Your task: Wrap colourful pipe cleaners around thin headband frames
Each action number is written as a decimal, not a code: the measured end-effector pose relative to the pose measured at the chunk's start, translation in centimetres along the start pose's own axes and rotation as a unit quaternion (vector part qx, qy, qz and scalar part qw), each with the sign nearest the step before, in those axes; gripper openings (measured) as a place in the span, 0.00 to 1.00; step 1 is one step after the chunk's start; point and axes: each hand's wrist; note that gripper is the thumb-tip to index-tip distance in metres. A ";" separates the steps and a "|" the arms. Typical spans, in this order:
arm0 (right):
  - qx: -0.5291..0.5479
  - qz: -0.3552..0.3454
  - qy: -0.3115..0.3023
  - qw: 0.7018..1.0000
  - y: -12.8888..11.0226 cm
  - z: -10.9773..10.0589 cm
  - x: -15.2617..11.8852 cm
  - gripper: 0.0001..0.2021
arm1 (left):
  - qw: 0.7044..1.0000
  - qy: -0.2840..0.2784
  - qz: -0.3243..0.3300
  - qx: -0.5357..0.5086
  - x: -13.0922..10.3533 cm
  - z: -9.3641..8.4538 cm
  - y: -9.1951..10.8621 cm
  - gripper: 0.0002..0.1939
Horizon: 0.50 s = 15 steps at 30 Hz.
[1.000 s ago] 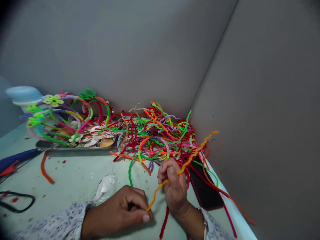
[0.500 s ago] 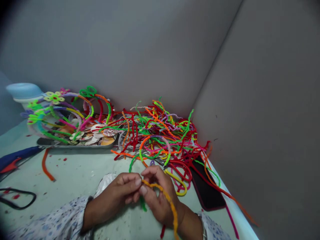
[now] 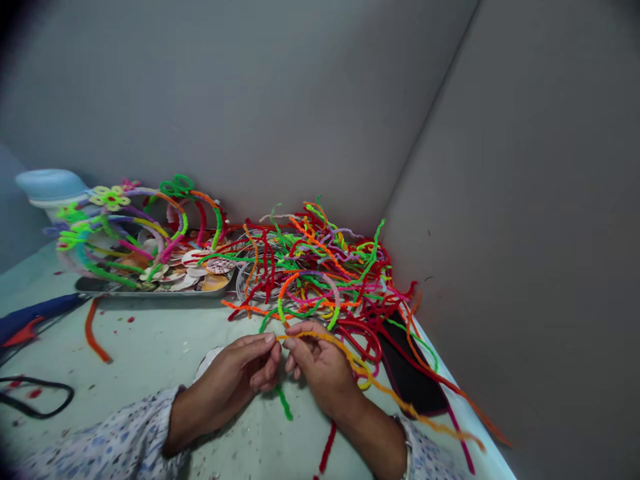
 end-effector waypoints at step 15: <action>0.018 -0.007 -0.021 1.000 -0.3 -1.0 0.1 0.10 | 1.000 0.004 0.002 0.016 -0.2 0.2 0.1 0.14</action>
Point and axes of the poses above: each hand's wrist, its own x-axis towards the middle knuckle, its own z-axis out of the palm, y = z × x, and after that the axes turned 2 degrees about z, right-handed
